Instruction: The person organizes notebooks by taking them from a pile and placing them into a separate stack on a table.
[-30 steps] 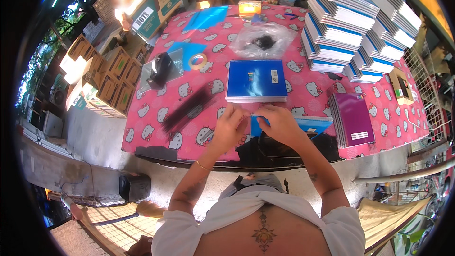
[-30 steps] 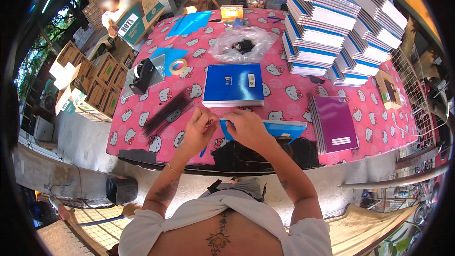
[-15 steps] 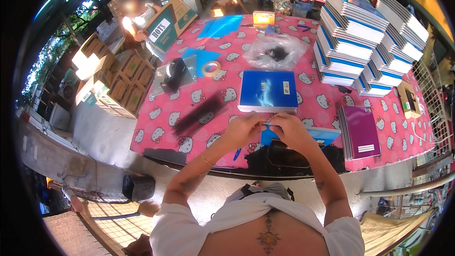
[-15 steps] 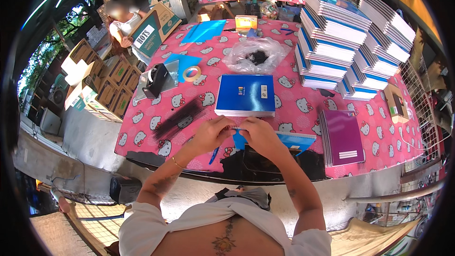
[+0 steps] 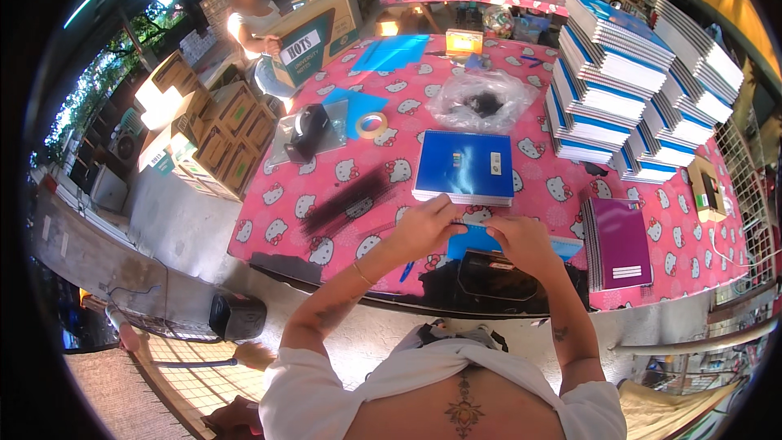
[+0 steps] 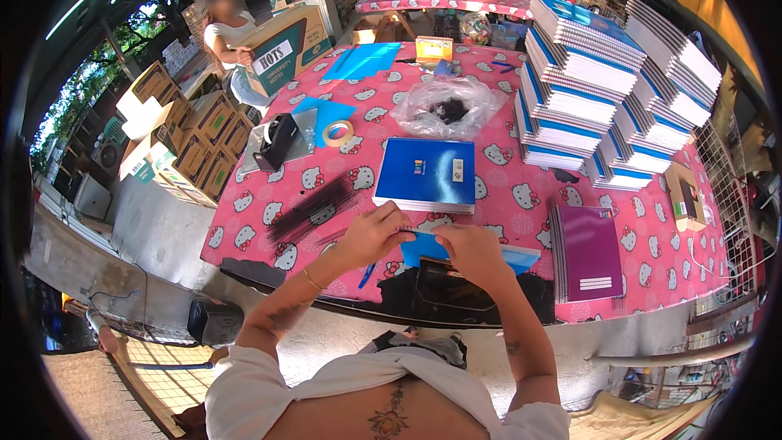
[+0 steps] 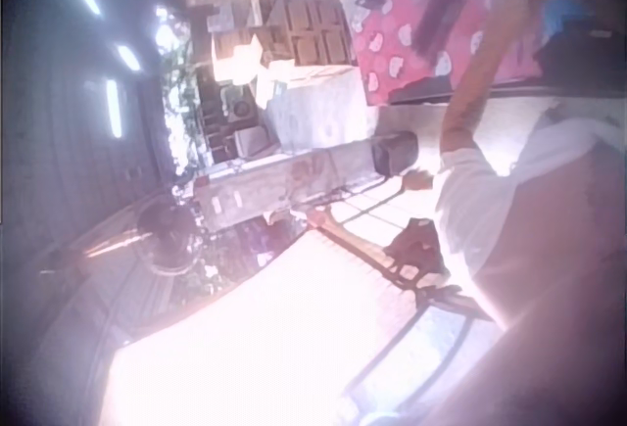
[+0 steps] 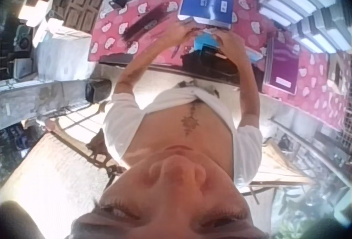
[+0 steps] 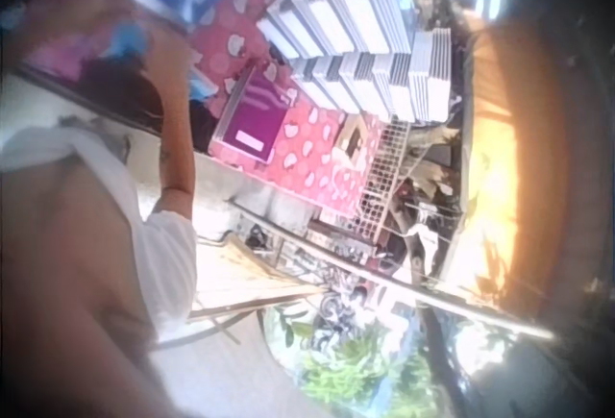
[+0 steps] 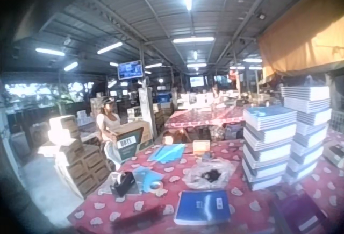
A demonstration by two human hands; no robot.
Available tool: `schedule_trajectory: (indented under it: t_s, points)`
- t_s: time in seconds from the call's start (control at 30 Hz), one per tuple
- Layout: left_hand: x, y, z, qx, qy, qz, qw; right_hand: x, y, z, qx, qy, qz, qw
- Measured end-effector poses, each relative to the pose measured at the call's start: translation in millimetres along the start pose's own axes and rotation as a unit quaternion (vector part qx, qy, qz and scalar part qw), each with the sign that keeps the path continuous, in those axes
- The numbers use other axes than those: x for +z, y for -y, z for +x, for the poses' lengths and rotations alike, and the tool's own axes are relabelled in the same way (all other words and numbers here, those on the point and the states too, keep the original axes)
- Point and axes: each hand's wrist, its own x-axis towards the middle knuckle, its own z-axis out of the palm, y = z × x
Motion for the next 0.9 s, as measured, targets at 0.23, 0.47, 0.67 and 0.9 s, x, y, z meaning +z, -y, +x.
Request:
schedule_trajectory:
  t_s: [0.23,0.47,0.67,0.9]
  points:
    - [80.9,-51.9,-39.7,-0.094,-0.081,0.207,0.971,5.2,-1.0,2.3,0.038,-0.029,-0.006,0.999]
    - [76.9,-37.8,-27.8,-0.069,-0.117,0.309,0.941,-2.8,-11.9,-9.9,-0.062,-0.060,-0.037,0.996]
    - [27.2,-33.8,30.5,-0.033,-0.173,0.263,0.949,-13.0,-29.5,-28.3,0.052,0.037,-0.081,0.995]
    - [17.7,3.2,10.5,0.018,-0.098,0.135,0.986,-7.7,-32.6,-25.7,0.030,-0.008,-0.054,0.998]
